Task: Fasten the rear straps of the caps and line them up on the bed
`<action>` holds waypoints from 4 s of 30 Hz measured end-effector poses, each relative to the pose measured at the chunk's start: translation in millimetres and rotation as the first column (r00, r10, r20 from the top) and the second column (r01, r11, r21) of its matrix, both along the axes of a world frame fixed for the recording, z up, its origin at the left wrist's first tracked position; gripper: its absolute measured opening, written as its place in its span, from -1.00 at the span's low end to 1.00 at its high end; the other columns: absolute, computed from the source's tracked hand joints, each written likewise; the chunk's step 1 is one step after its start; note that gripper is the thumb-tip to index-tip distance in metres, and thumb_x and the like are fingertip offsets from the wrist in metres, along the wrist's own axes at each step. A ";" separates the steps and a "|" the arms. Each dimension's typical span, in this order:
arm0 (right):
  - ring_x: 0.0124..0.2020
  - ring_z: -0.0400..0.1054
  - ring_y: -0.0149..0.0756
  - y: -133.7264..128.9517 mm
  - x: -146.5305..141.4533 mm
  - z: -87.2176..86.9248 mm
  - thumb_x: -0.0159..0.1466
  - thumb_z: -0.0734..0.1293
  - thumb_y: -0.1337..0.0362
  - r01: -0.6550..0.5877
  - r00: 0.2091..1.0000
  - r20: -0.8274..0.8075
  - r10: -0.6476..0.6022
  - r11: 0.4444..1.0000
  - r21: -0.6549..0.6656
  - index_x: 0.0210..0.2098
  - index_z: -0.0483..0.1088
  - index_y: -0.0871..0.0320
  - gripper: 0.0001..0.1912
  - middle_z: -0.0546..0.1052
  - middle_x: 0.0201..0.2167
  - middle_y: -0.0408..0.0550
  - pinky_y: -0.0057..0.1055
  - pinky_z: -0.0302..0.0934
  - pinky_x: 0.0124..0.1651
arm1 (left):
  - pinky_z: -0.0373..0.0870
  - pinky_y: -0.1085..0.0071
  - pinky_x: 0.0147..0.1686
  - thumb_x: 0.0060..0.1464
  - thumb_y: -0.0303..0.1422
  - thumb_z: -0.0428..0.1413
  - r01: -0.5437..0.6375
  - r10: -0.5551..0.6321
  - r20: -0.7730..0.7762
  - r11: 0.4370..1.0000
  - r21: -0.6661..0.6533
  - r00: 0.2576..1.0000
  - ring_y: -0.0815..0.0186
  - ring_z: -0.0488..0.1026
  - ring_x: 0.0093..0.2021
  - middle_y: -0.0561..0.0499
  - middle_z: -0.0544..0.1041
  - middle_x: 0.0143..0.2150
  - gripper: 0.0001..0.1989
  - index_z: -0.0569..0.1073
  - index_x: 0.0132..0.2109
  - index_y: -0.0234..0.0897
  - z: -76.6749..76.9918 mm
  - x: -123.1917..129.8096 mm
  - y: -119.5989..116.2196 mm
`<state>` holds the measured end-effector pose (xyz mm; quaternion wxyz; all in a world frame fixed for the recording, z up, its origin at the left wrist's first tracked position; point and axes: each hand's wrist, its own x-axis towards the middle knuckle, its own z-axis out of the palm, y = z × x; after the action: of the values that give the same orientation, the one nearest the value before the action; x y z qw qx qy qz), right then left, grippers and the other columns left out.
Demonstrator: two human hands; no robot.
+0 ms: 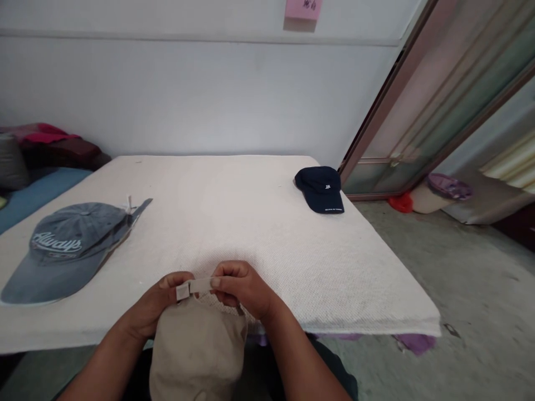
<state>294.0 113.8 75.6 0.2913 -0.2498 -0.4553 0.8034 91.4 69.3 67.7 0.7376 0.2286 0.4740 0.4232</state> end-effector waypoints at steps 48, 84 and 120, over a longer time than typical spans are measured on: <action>-0.63 0.05 -0.53 0.5 4.2 5.5 0.13 0.33 0.23 -0.007 0.966 0.254 -0.048 0.977 0.213 -0.54 0.33 0.21 -0.81 0.25 -0.67 -0.25 -0.53 -0.08 -0.57 | 0.22 0.49 -0.47 -0.21 -0.27 0.33 0.119 -0.114 -0.122 0.992 0.035 0.986 0.44 0.34 -0.50 0.08 0.48 -0.44 -0.73 0.53 -0.31 -0.28 -4.7 2.2 3.4; -0.58 0.06 -0.55 1.4 -2.2 -3.9 0.09 0.39 0.30 0.044 0.993 0.103 -0.056 0.992 0.121 -0.36 0.37 0.20 -0.85 0.28 -0.55 -0.24 -0.55 -0.05 -0.54 | 0.21 0.43 -0.39 -0.03 -0.26 0.13 0.193 -0.149 -0.294 0.973 0.128 0.944 0.32 0.25 -0.44 0.05 0.42 -0.46 -0.82 0.51 -0.40 -0.30 7.8 10.2 6.5; -0.66 0.10 -0.55 3.3 7.6 -0.7 0.16 0.33 0.23 -0.124 0.956 0.276 0.101 0.990 0.068 -0.39 0.38 0.20 -0.85 0.31 -0.64 -0.25 -0.58 -0.06 -0.63 | 0.18 0.46 -0.46 -0.07 -0.36 0.18 0.235 -0.231 -0.134 0.972 0.016 0.964 0.37 0.32 -0.51 0.04 0.50 -0.49 -0.91 0.52 -0.40 -0.29 5.9 9.7 4.1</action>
<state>301.6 117.1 74.9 0.1901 -0.3189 -0.5380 0.7568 101.1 73.3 73.6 0.7456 0.3219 0.4846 0.3250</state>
